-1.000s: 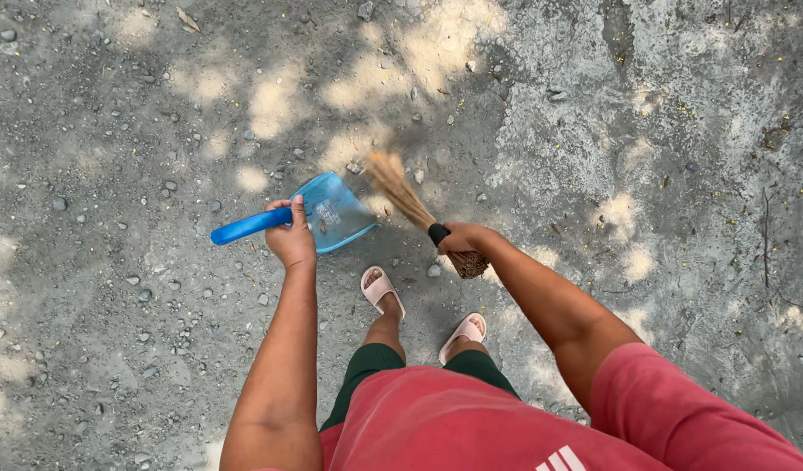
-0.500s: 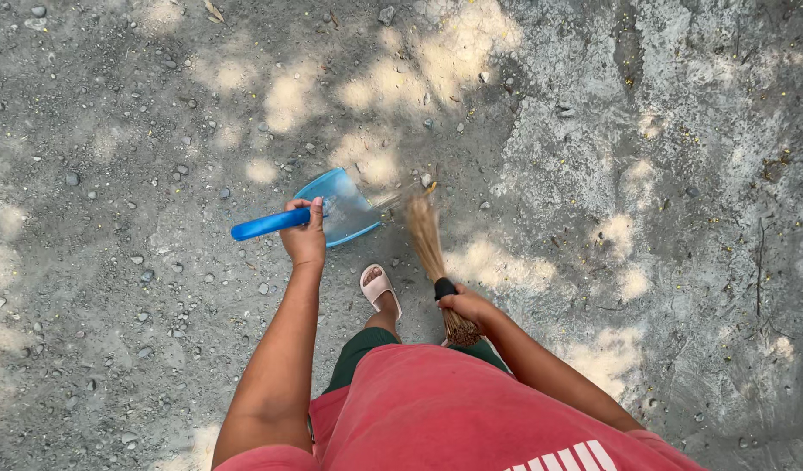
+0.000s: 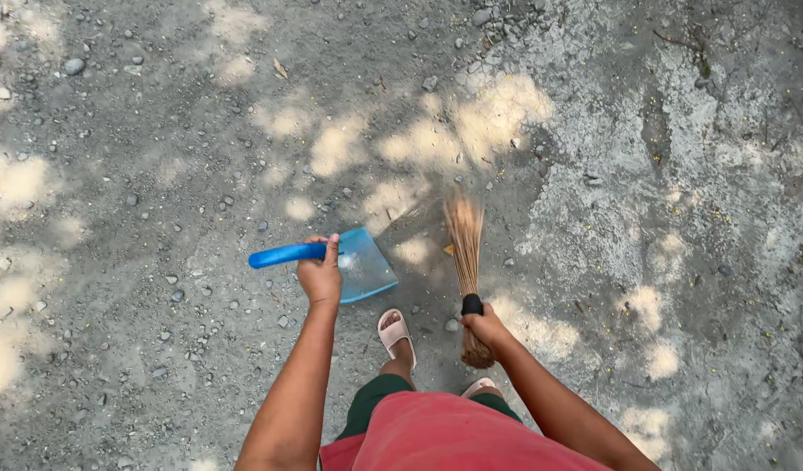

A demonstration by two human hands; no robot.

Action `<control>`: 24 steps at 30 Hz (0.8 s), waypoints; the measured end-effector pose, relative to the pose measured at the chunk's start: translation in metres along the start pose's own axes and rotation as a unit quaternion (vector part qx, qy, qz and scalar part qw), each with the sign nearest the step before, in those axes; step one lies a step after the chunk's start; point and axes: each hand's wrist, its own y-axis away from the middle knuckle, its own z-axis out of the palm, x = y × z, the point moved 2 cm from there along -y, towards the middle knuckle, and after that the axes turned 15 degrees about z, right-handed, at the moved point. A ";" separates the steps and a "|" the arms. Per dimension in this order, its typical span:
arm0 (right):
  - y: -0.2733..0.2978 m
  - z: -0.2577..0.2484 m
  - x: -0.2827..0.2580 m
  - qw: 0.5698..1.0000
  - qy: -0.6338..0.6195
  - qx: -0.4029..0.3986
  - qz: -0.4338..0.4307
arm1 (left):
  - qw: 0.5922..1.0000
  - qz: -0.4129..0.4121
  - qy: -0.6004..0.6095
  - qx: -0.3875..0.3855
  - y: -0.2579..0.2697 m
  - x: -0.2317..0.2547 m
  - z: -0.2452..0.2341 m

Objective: The person sweeps leaves and debris into a dustpan by hand and then transfers the collected waste into a black trash bag using the dustpan.

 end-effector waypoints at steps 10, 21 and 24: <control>0.073 0.028 -0.014 0.970 0.086 -0.203 0.098 | 0.997 -0.003 -0.010 -0.073 -0.007 -0.035 0.041; 0.043 0.024 -0.019 0.993 0.086 -0.071 0.033 | 0.997 0.006 0.006 -0.080 -0.015 -0.038 0.041; 0.016 0.039 -0.034 0.962 0.257 -0.087 0.009 | 0.996 -0.001 -0.005 -0.085 -0.010 -0.042 0.041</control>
